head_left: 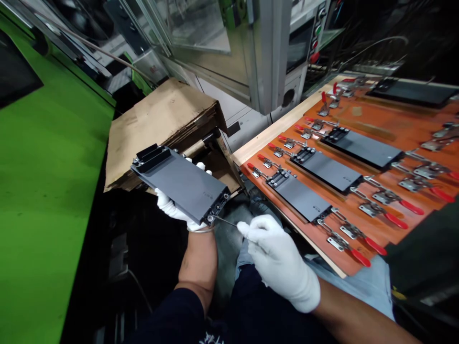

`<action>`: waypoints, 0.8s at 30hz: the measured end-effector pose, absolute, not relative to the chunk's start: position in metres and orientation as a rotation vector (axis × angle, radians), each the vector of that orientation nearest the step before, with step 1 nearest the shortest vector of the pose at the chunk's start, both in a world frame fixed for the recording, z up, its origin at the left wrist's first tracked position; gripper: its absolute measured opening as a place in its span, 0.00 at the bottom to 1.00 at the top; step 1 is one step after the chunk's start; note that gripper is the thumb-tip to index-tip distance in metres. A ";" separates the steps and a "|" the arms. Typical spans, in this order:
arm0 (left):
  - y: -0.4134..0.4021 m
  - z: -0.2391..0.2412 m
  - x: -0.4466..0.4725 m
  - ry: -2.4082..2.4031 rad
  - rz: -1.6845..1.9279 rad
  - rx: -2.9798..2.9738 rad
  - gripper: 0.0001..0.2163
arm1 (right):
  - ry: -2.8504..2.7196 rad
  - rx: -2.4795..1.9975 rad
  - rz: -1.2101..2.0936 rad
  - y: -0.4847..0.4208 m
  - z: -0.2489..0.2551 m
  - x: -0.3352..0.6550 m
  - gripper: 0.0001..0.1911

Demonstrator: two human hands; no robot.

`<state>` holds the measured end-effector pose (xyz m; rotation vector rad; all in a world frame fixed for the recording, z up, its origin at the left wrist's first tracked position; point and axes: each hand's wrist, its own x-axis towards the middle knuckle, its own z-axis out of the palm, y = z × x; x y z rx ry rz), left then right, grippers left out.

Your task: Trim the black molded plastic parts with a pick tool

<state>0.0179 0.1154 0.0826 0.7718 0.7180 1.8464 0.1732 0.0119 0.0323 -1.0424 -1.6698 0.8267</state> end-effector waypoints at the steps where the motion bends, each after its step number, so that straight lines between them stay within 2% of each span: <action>1: 0.116 0.081 0.016 0.716 1.865 0.754 0.32 | -1.639 -1.039 0.845 0.012 0.032 0.170 0.15; 3: 0.118 0.078 0.012 0.703 1.911 0.715 0.32 | -1.559 -1.012 0.906 0.013 0.033 0.162 0.12; 7: 0.124 0.070 -0.001 0.711 2.000 0.696 0.33 | -1.461 -0.933 1.157 0.023 0.034 0.152 0.13; 10: 0.127 0.066 -0.015 0.710 2.037 0.711 0.32 | -1.458 -0.864 1.421 0.038 0.033 0.151 0.11; 12: 0.128 0.064 -0.027 0.696 2.055 0.706 0.30 | -1.455 -0.873 1.480 0.047 0.032 0.151 0.10; 20: 0.147 0.060 -0.076 0.676 1.991 0.771 0.34 | -1.839 -0.868 1.013 0.059 0.045 0.134 0.14; 24: 0.148 0.051 -0.085 0.973 1.886 0.935 0.38 | -1.961 -0.899 0.771 0.063 0.048 0.125 0.18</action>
